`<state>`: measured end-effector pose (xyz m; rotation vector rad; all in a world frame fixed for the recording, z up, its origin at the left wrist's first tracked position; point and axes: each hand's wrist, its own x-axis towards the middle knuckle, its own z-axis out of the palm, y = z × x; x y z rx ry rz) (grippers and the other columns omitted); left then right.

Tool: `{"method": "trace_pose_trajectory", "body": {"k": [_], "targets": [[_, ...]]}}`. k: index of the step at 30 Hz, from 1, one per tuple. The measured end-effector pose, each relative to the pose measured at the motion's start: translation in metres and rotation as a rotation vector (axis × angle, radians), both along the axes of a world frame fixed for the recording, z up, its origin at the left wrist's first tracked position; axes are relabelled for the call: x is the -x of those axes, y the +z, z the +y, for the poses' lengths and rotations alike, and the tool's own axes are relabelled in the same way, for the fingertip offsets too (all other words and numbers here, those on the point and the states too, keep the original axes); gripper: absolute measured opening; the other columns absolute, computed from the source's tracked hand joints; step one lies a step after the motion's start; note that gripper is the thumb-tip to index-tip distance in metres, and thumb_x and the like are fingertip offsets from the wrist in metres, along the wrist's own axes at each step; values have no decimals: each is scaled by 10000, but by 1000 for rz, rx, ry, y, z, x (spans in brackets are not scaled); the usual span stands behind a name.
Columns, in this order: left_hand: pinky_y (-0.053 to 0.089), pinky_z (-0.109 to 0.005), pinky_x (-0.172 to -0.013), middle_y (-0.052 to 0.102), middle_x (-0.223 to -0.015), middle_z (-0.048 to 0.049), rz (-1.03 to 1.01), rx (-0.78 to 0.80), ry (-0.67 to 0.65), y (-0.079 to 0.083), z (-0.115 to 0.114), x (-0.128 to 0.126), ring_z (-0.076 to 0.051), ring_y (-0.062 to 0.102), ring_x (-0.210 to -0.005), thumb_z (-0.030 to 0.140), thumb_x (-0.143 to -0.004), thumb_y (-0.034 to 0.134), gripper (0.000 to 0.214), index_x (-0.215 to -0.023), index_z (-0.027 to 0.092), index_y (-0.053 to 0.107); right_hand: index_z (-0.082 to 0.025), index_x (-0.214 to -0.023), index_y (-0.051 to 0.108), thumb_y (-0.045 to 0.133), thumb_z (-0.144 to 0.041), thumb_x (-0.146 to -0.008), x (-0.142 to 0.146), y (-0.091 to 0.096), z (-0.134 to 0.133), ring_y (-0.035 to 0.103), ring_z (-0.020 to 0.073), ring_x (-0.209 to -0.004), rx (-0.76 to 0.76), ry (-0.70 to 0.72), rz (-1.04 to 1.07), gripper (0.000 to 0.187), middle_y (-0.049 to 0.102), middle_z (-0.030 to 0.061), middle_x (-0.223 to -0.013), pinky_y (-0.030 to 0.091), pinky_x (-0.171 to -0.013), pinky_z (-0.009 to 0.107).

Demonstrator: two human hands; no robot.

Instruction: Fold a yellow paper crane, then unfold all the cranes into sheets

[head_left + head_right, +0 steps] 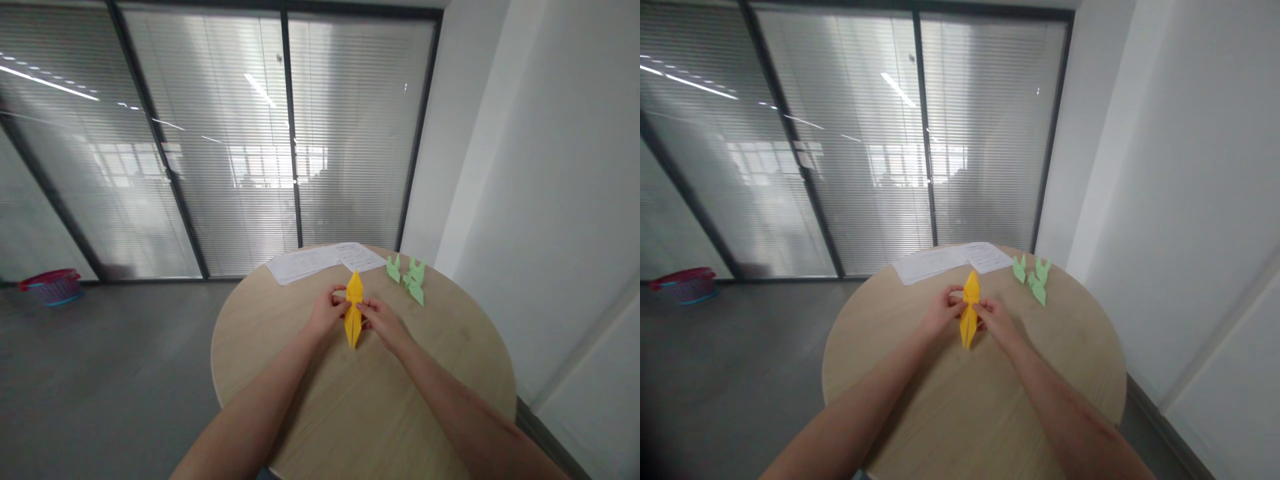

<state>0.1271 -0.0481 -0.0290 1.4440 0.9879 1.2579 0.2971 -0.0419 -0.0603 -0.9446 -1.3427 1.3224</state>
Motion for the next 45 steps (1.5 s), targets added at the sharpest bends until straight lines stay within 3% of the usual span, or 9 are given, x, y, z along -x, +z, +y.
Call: {"method": "trace_pose_trajectory", "body": {"k": [6, 11, 18, 26, 34, 39, 45], "targets": [[519, -276, -597, 676, -671, 21, -39, 37, 9, -4, 5, 1, -154, 649, -592, 359, -686, 824, 510, -1044, 187, 504, -194, -1001, 642, 776, -465, -708, 2, 4, -2, 735, 242, -792, -20, -16, 66, 421, 761, 84, -924, 592, -640, 332], [523, -267, -576, 647, -649, 43, -44, 21, 14, -10, 7, 2, -145, 640, -580, 375, -687, 822, 449, -908, 210, 467, -241, -998, 506, 799, -374, -673, 2, 2, 0, 731, 233, -755, -38, -95, 113, 458, 732, 20, -818, 609, -631, 347], [525, -274, -586, 663, -714, 2, 8, -6, 38, -12, 9, 2, -154, 647, -637, 337, -726, 781, 327, -886, 184, 540, -232, -1127, 558, 762, -353, -695, 2, 5, -1, 731, 222, -717, -16, -39, 119, 493, 744, 28, -824, 609, -605, 332], [531, -295, -630, 717, -833, -52, 4, 30, 42, -6, 5, 0, -184, 676, -730, 191, -789, 702, 261, -1012, 162, 571, -222, -1093, 594, 754, -327, -716, 2, 3, 0, 735, 228, -740, -18, -45, 109, 422, 757, 47, -856, 602, -586, 315], [506, -240, -575, 633, -745, -6, 27, 1, 32, -7, 6, 3, -131, 624, -647, 300, -704, 818, 308, -818, 167, 564, -241, -1016, 555, 762, -368, -714, 1, 4, 0, 726, 215, -727, -48, -50, 88, 387, 736, 20, -817, 604, -598, 318], [517, -244, -574, 625, -823, -3, -8, -37, 68, -9, 7, 2, -140, 631, -689, 227, -706, 776, 310, -912, 181, 549, -237, -960, 554, 762, -396, -709, 2, 3, 0, 716, 205, -705, -80, -56, 37, 362, 725, 17, -802, 589, -566, 299], [535, -290, -598, 639, -783, -16, 8, -1, 36, -13, 12, 3, -158, 636, -671, 231, -714, 763, 283, -834, 181, 511, -229, -884, 584, 766, -398, -710, 2, 0, 2, 722, 220, -732, -83, -56, 21, 303, 726, 32, -820, 600, -582, 315]]}}
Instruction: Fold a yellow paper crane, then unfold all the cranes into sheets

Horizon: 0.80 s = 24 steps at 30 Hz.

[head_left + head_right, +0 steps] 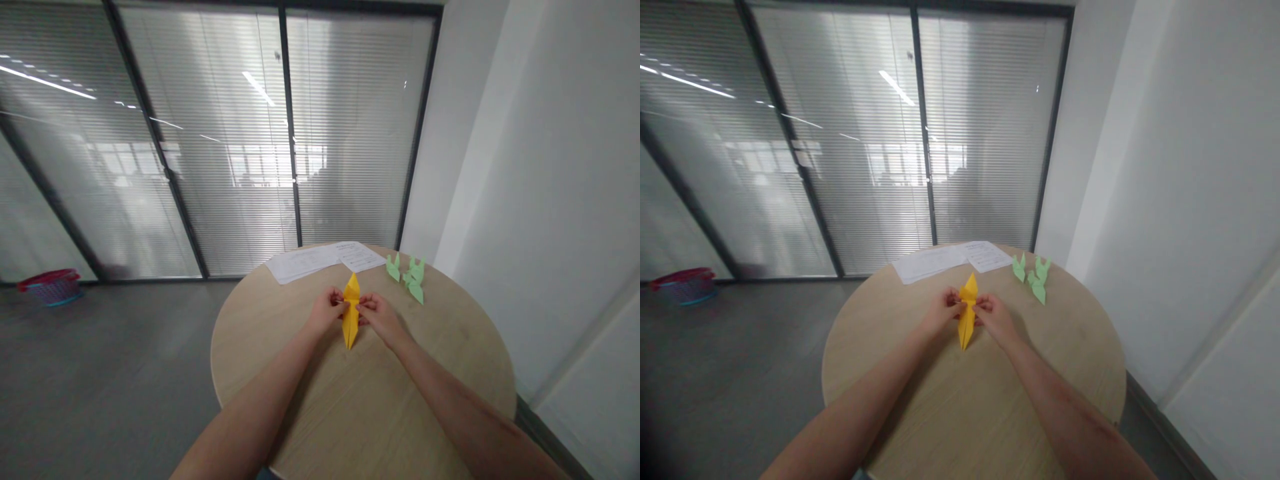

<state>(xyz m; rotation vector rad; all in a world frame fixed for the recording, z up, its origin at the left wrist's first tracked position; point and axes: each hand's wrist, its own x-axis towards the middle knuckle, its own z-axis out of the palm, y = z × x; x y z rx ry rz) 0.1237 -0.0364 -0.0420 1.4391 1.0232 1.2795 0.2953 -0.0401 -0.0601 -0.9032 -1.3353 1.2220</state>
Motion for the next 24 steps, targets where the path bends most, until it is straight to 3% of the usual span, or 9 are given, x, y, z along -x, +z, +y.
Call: {"method": "trace_pose_trajectory", "body": {"k": [14, 24], "targets": [[552, -299, -667, 700, -785, -40, -107, 194, -76, 6, -8, 1, -181, 692, -722, 361, -691, 849, 346, -801, 164, 587, -224, -857, 593, 735, -396, -726, -2, 1, -1, 706, 221, -719, -9, -6, -19, 258, 730, 28, -807, 562, -564, 301], [555, -310, -714, 732, -885, -65, -196, 213, -130, 3, -4, 6, -192, 711, -773, 283, -631, 889, 395, -908, 150, 642, -230, -884, 610, 766, -409, -708, -3, 1, 0, 720, 231, -737, 43, -20, 50, 296, 747, 38, -848, 581, -581, 316]]}}
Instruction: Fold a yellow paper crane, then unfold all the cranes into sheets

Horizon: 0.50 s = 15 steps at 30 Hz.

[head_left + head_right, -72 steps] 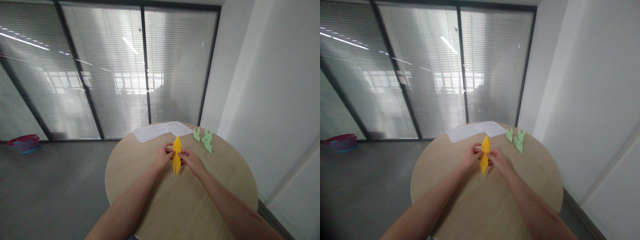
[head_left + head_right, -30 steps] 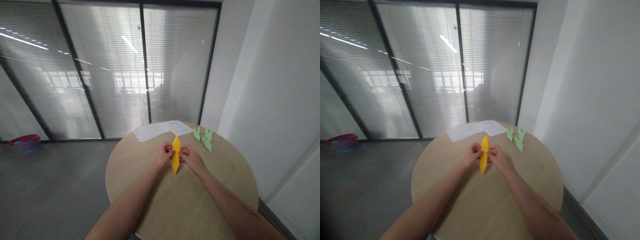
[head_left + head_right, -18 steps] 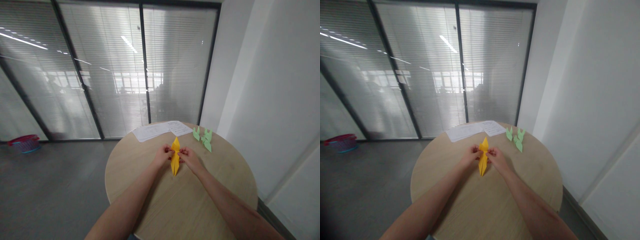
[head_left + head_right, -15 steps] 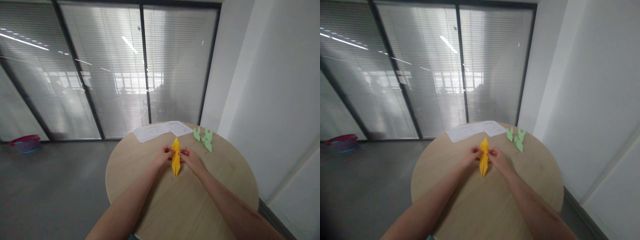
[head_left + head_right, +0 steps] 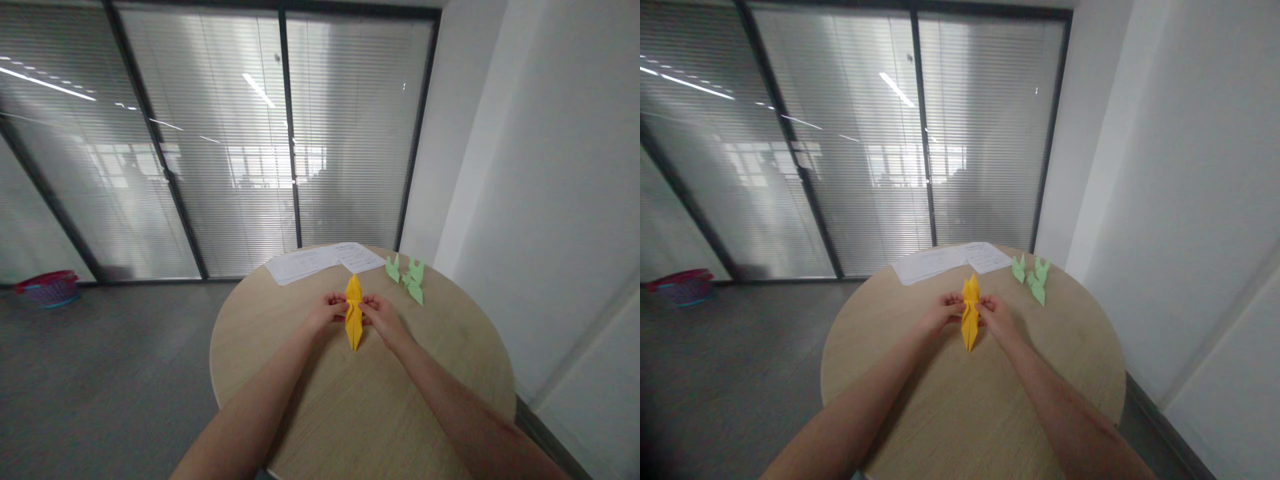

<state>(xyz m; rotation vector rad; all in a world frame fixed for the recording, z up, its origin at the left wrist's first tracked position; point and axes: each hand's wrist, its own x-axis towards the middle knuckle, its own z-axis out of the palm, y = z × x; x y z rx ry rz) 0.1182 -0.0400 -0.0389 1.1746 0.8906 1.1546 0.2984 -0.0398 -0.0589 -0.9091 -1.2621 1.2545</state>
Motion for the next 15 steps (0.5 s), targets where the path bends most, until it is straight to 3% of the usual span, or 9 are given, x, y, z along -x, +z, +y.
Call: {"method": "trace_pose_trajectory", "body": {"k": [11, 15], "targets": [[562, -278, -632, 672, -790, -16, 127, -173, 98, -4, 4, -4, -156, 682, -705, 271, -670, 861, 333, -841, 151, 602, -221, -910, 625, 753, -414, -738, -1, -2, 1, 720, 223, -766, -26, -23, 1, 289, 745, 40, -860, 566, -568, 289], [565, -287, -651, 680, -781, -20, 137, -168, 77, -4, 5, -3, -156, 682, -707, 279, -675, 853, 320, -836, 148, 610, -224, -897, 622, 754, -401, -728, 0, -1, 1, 718, 227, -755, -10, -20, 6, 278, 744, 43, -853, 554, -565, 294]]}}
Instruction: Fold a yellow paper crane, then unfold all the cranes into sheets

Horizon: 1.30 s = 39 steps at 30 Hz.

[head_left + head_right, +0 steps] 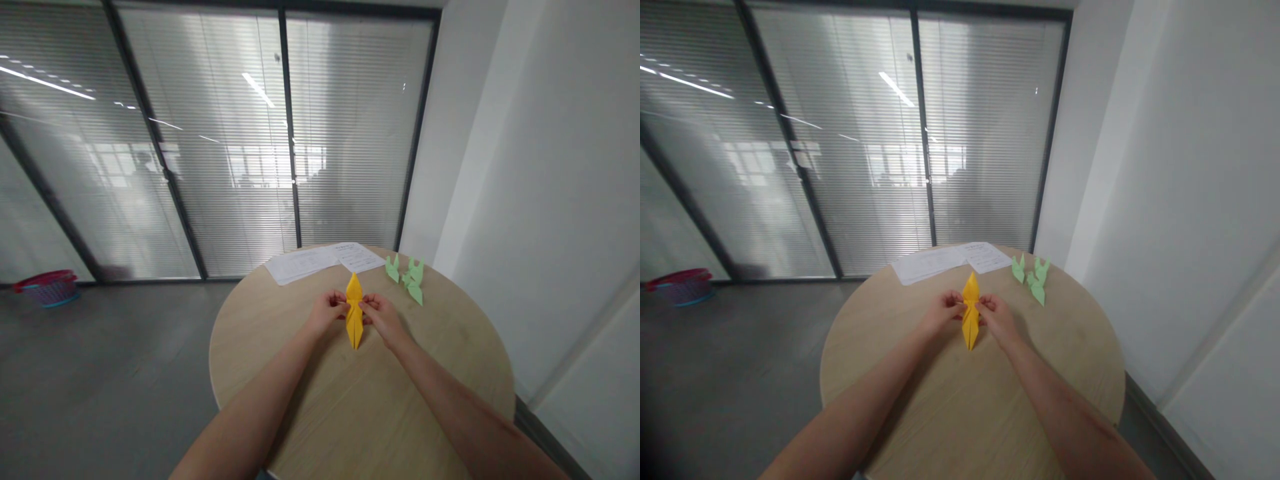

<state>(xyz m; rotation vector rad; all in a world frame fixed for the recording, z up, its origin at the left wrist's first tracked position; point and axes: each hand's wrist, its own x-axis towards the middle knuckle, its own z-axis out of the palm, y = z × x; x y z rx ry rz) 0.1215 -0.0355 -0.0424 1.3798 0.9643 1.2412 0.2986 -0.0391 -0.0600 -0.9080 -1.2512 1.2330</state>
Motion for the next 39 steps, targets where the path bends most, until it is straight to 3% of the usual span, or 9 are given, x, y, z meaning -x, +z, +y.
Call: {"method": "trace_pose_trajectory", "body": {"k": [9, 22, 39], "targets": [[537, -256, -633, 663, -744, -11, 13, 51, -30, 6, -5, -1, -132, 639, -681, 369, -624, 879, 368, -769, 149, 622, -246, -880, 606, 704, -439, -738, -1, 0, 1, 657, 200, -653, -34, -29, -64, 259, 716, 13, -766, 462, -550, 284], [533, -274, -647, 694, -795, -35, 46, 34, -33, 7, -6, 0, -155, 643, -720, 446, -612, 872, 396, -817, 156, 696, -252, -871, 599, 682, -454, -724, -2, 2, 1, 663, 214, -691, -34, -62, -76, 263, 722, 14, -780, 449, -581, 292], [545, -286, -641, 717, -833, -76, 115, -66, 7, 5, -6, -3, -166, 642, -721, 305, -716, 792, 260, -885, 124, 713, -249, -863, 596, 679, -455, -736, 0, 2, 0, 670, 215, -686, -15, -57, -85, 256, 732, 16, -778, 458, -572, 291]]}}
